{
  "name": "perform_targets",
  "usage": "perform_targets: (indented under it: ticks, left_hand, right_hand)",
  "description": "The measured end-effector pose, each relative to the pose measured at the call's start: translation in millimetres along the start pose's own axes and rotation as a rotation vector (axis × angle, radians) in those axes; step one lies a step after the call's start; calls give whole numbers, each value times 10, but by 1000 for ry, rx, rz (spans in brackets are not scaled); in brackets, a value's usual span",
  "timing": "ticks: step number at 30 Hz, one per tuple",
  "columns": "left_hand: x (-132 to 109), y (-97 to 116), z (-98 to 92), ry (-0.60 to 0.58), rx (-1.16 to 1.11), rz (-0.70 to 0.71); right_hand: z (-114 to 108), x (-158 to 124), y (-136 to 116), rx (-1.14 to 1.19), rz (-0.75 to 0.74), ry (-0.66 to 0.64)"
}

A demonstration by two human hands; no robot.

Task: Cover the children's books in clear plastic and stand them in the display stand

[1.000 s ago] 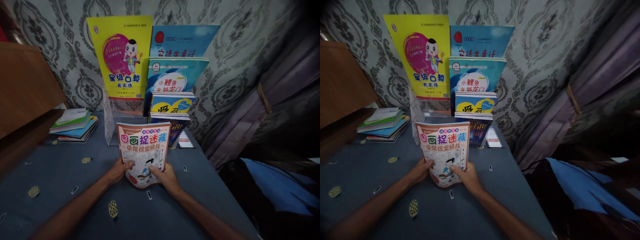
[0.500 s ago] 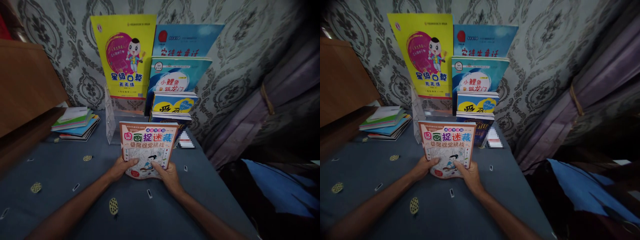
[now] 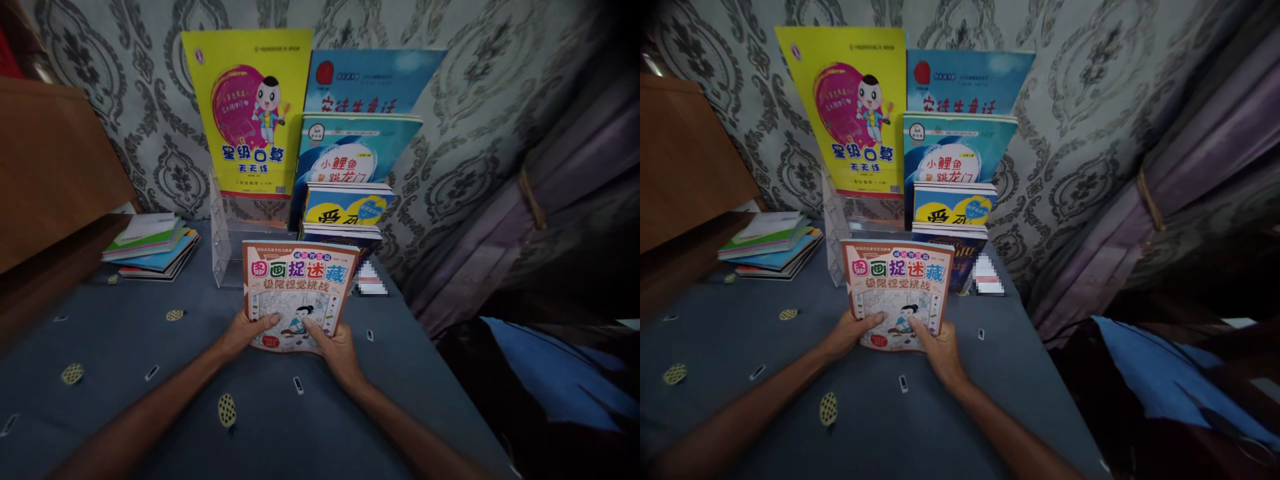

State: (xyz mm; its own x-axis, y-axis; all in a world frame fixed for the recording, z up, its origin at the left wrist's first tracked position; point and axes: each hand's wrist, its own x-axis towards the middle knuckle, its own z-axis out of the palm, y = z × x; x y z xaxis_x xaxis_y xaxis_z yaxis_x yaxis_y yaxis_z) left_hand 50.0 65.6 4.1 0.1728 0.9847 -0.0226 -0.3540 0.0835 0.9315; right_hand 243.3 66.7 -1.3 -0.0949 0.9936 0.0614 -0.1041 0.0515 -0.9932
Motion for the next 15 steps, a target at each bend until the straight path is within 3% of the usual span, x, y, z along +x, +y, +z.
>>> perform_targets:
  ticks: [11,15]
  left_hand:
    - [13,-44,-34,20,-37,-10]
    - [46,-101,-84,102,-83,-38]
  right_hand:
    - [2,-16,-16,22,8,-44]
    - [11,-20,-23,55,28,-52]
